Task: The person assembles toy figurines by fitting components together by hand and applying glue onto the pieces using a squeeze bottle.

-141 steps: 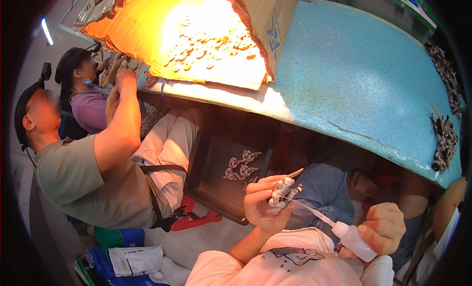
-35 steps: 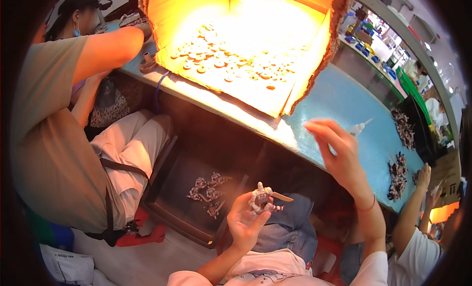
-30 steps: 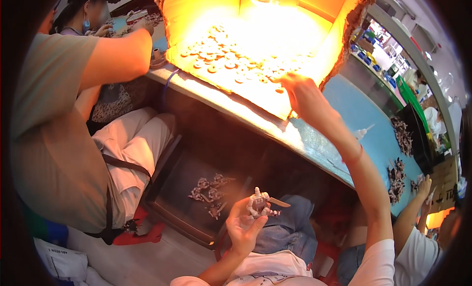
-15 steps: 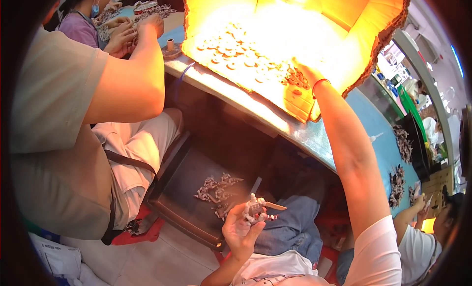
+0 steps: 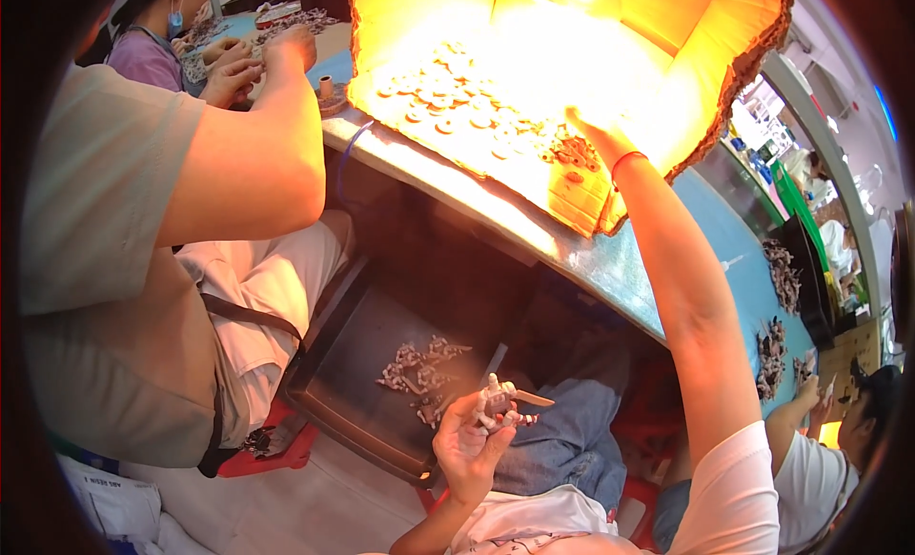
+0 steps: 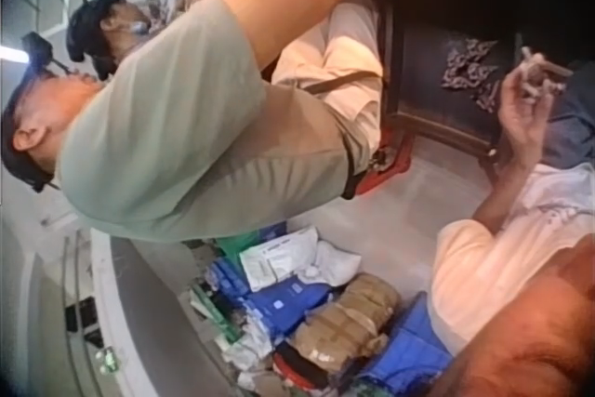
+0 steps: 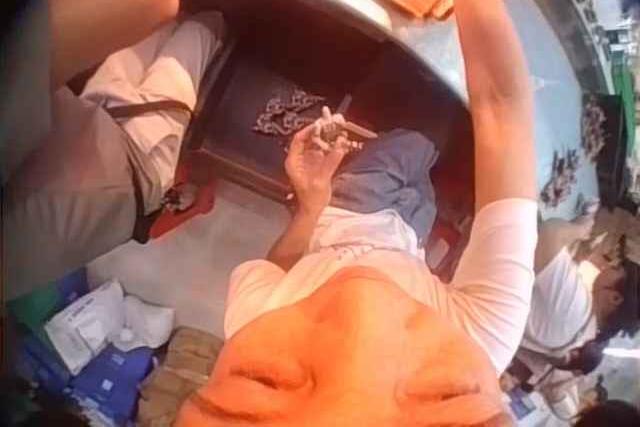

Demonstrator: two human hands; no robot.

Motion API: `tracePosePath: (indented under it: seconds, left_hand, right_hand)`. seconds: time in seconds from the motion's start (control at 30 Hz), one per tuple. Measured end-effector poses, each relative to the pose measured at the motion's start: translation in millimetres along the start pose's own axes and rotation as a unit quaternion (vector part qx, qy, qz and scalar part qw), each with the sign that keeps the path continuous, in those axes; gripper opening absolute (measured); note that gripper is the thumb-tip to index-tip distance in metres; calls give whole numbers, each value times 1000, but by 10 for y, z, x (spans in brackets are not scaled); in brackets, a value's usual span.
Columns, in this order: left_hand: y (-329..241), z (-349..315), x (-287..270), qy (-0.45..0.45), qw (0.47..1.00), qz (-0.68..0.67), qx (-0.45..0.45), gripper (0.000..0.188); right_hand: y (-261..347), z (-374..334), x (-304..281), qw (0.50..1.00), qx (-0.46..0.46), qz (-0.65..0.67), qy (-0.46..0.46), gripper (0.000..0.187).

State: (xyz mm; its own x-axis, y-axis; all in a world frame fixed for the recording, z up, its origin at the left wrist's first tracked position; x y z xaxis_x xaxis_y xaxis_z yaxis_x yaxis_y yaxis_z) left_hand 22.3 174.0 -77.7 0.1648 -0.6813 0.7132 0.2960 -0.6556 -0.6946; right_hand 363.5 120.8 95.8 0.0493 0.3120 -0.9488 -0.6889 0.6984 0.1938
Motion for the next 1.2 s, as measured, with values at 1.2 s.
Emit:
tracePosePath:
  seconds: [1.2]
  left_hand:
    - [596,142,1673,223,875,387,189,43]
  right_hand:
    - [-121,-3522,-104,637,162,754,-9,19]
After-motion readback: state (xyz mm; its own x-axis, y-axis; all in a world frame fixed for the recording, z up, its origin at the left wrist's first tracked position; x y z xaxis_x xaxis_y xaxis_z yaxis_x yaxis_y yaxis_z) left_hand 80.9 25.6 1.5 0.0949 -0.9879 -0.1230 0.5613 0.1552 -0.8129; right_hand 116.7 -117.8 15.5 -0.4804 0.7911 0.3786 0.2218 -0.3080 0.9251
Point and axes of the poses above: each hand's wrist, its own z-axis towards the middle knuckle, its own x-axis out of the palm, y = z × x, the point moved 10 cm from there along z, towards the middle knuckle, and after that the axes turned 11 degrees about y, right-handed, at the moved point
